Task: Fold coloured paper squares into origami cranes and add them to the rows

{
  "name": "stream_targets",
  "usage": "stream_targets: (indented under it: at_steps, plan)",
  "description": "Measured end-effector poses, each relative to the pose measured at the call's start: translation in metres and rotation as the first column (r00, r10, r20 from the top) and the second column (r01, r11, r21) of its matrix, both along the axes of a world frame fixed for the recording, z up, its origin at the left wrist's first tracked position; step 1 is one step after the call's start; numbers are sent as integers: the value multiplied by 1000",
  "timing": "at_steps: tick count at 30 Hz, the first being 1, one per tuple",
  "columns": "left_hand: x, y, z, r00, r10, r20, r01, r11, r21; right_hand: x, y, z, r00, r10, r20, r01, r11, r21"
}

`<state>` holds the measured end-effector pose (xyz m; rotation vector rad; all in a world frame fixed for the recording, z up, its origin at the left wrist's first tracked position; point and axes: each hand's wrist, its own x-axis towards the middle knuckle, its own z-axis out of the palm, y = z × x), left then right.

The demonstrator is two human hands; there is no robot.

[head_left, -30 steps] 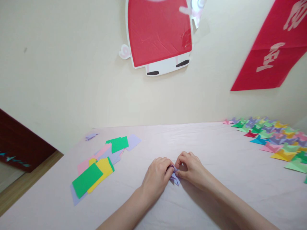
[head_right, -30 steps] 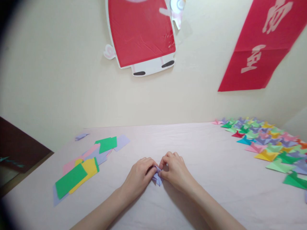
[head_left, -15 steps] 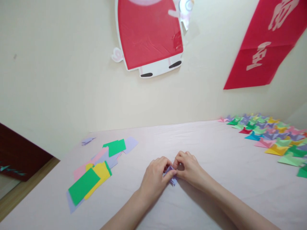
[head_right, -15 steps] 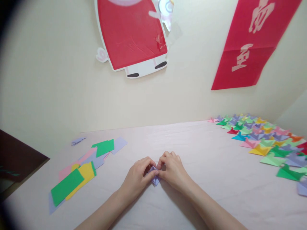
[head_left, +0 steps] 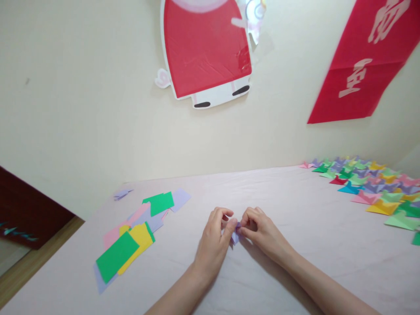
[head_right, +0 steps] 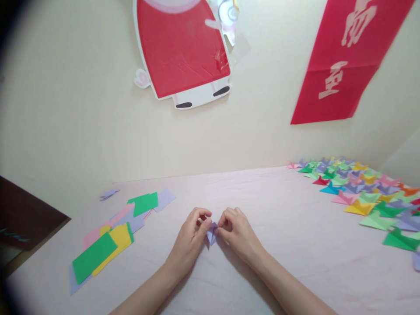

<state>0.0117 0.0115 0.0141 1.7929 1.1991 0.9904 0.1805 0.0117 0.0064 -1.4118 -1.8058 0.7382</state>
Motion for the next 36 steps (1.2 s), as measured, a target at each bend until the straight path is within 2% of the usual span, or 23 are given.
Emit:
stream_targets:
  at_steps: [2,4,6,9,13,17,22,27,32,36]
  plan:
    - [4,-1,-2,982,49,184,-18,985,-169,1,1,-2,991,-28,-127,31,999,25]
    - [10,-1,-6,940,65,334,48,946,-321,1,2,-5,981,-52,-189,58,998,28]
    - [14,-1,-10,898,61,437,128,911,-392,0,3,-6,980,-63,-187,70,997,32]
    - [18,-1,-15,875,43,482,171,905,-390,-2,2,-4,996,-59,-74,66,992,104]
    - [17,-3,-13,908,-35,417,174,938,-301,-5,-1,4,988,-56,144,17,966,257]
    - [16,-4,-7,929,-92,359,188,952,-243,-6,-4,8,973,-7,229,-62,954,292]
    - [18,-3,-9,898,-102,427,245,924,-295,-4,-5,4,996,20,89,-41,971,238]
    - [17,2,-8,873,-52,486,276,873,-402,-2,-5,6,988,111,-107,-95,985,144]
    - [11,5,0,870,-62,489,315,834,-454,-2,-3,10,980,91,-179,-82,995,60]
    - [10,4,1,868,-69,491,321,832,-452,-2,-4,7,954,94,-286,-105,994,-23]
